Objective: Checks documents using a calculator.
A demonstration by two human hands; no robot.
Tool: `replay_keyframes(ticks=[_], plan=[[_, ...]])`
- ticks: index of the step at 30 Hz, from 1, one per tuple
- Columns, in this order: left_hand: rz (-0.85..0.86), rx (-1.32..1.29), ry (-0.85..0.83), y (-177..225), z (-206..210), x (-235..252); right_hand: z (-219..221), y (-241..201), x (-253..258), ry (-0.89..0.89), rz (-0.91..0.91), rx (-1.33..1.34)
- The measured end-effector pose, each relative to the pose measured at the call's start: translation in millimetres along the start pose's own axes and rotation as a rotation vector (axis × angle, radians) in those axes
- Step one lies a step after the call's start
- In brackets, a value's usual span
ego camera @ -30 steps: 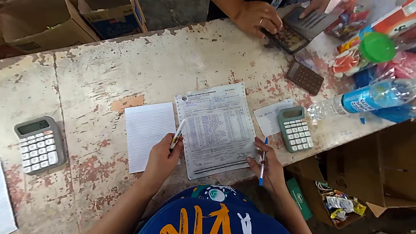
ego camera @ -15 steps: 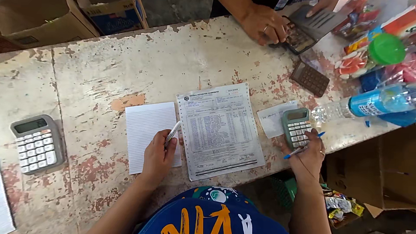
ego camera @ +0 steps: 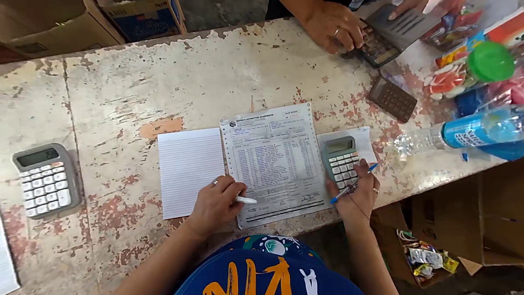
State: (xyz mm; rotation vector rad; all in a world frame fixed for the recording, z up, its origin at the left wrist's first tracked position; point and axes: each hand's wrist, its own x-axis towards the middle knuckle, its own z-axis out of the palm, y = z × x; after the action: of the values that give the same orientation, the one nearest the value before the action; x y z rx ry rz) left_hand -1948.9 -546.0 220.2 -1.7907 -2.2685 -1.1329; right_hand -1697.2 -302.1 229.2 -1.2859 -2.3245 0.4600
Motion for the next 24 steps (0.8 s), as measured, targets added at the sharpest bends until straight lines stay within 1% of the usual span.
replay_keyframes(ticks=[3, 10, 13, 18, 20, 24], plan=[[-0.015, 0.067, -0.092, 2, 2, 11, 2, 4, -2, 0.008, -0.060, -0.033], [-0.100, 0.171, -0.327, -1, 5, 46, -6, 33, -9, 0.041, -0.163, 0.007], [-0.158, 0.221, -0.469, 3, 5, 56, -5, 43, -12, 0.063, -0.163, 0.026], [-0.200, 0.226, -0.628, 5, -1, 64, 1, 42, -12, 0.105, -0.186, -0.020], [-0.197, 0.226, -0.647, 6, -2, 65, 0, 42, -11, 0.105, -0.190, -0.025], [-0.167, 0.225, -0.621, 6, -1, 60, 1, 43, -12, 0.096, -0.190, -0.027]])
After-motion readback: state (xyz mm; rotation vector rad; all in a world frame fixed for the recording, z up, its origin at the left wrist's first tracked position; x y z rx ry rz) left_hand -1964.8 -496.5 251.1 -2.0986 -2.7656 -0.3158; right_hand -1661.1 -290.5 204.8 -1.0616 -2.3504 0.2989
